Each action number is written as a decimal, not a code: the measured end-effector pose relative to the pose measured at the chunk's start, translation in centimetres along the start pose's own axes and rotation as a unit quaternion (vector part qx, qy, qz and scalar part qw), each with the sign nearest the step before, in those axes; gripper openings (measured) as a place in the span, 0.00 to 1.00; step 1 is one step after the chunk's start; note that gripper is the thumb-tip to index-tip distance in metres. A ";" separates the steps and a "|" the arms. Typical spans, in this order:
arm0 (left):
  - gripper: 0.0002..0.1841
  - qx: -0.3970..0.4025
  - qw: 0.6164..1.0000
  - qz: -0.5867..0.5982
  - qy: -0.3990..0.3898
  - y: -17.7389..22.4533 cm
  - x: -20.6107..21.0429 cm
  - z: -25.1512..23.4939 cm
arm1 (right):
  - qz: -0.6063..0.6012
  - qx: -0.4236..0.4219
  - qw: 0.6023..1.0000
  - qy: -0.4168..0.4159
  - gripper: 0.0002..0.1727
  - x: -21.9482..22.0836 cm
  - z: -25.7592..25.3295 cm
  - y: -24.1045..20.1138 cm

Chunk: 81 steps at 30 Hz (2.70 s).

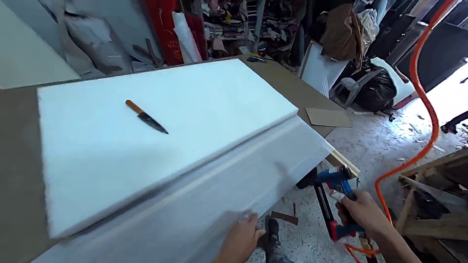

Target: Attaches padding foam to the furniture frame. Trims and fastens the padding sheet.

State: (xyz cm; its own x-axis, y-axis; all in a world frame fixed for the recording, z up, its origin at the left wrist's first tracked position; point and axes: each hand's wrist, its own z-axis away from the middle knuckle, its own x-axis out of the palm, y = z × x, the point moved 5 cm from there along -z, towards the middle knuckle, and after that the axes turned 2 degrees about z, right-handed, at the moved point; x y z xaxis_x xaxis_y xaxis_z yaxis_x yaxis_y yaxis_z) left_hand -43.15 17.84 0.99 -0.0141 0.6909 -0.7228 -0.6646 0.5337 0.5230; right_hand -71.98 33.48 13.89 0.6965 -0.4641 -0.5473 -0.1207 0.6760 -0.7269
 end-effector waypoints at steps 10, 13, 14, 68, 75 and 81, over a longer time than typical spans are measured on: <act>0.54 -0.173 0.904 -0.108 0.376 -2.6 -6.8 -21.5 | 0.185 -0.092 0.978 0.002 0.23 -0.6 -41.2 -13.0; 0.56 -0.188 0.908 -0.108 0.358 -2.5 -6.4 -21.5 | 0.231 -0.057 0.970 -0.054 0.25 -0.7 -45.1 -13.6; 0.56 -0.193 0.908 -0.106 0.357 -2.5 -6.6 -21.6 | 0.244 -0.058 0.965 -0.073 0.26 -0.7 -44.9 -14.1; 0.11 -0.347 0.235 0.520 0.745 -31.2 9.5 30.3 | 0.398 -0.530 0.574 -0.481 0.22 50.0 15.6 -20.2; 0.14 -0.365 0.261 0.605 0.658 -32.8 10.8 30.2 | 0.416 -0.580 0.548 -0.436 0.11 52.8 17.2 -17.4; 0.18 -0.329 0.309 0.673 0.586 -33.3 11.5 30.2 | 0.451 -0.520 0.552 -0.471 0.11 50.5 19.7 -13.8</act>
State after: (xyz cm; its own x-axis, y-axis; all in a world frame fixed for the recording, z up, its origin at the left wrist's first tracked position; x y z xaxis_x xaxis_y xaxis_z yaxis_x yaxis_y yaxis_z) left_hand 1.34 22.76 -11.08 -0.6141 -0.7851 0.0805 0.5297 -0.3344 0.7795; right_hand -21.15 12.00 4.46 0.0217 0.6270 -0.7787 -0.7184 -0.5319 -0.4483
